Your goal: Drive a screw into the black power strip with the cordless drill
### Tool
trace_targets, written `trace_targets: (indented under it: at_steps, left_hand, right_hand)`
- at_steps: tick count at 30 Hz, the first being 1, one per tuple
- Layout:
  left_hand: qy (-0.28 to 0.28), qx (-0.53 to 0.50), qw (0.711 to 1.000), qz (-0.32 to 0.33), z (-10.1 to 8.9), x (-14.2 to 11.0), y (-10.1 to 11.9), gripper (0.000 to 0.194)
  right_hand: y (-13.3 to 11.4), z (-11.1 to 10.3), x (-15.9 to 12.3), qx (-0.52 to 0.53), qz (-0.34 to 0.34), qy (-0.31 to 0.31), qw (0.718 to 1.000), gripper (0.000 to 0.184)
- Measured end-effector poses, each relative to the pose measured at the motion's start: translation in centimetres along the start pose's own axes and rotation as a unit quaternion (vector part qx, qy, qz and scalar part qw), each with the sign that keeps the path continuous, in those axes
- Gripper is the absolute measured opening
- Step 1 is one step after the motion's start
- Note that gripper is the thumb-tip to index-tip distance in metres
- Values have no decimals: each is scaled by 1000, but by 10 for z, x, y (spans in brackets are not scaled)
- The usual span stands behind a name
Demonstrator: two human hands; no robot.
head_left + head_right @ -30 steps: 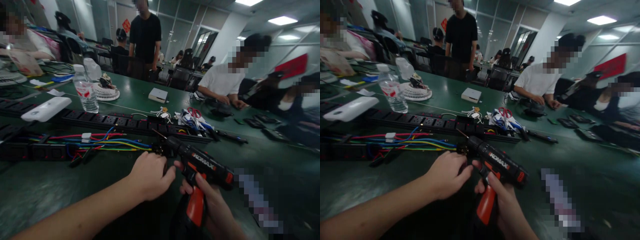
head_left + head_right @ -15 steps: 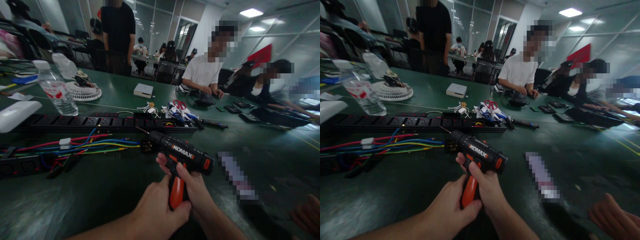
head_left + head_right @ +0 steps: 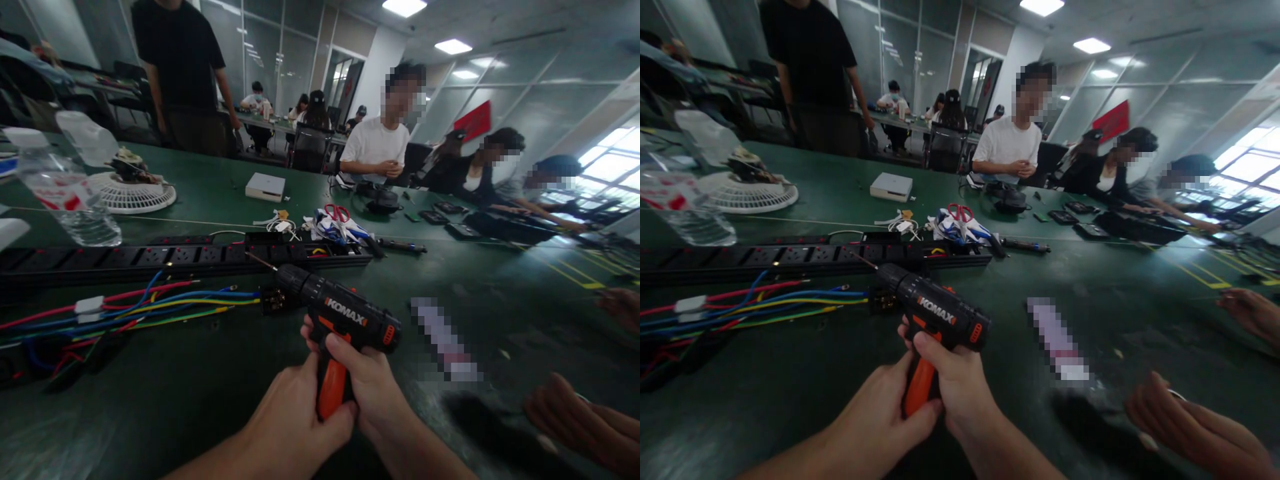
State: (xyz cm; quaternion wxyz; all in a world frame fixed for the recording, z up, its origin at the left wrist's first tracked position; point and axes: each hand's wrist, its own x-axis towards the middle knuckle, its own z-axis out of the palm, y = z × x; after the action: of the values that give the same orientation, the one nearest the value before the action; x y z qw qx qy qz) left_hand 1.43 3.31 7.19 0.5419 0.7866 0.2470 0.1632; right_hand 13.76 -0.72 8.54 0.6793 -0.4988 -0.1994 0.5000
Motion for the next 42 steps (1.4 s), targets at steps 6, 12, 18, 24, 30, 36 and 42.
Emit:
trace_targets:
  at_steps: [6, 12, 18, 24, 30, 36, 42]
  left_hand:
    - [-28, 15, 999, 29, -10, 1, 3, 30]
    - [-81, 74, 993, 47, -24, 3, 9, 47]
    - [-105, 100, 988, 56, -26, 3, 11, 58]
    - [-101, 118, 987, 36, -21, 2, 9, 46]
    - [-94, 124, 987, 49, -20, 2, 7, 49]
    - [-57, 109, 990, 63, -16, 2, 3, 58]
    - [-48, 94, 992, 66, -14, 2, 3, 56]
  right_hand:
    - [0, -6, -4, 24, 70, -69, 995, 28]
    - [-4, -15, -6, 42, 85, -137, 986, 23]
    - [-1, -18, -8, -24, 29, -94, 995, 17]
    - [-1, -13, -6, -26, 30, -116, 992, 10]
    - [-2, -15, -5, -24, 33, -135, 990, 11]
    - [0, -14, -4, -15, 46, -79, 996, 22]
    - [1, -15, -4, -25, 43, -69, 996, 26]
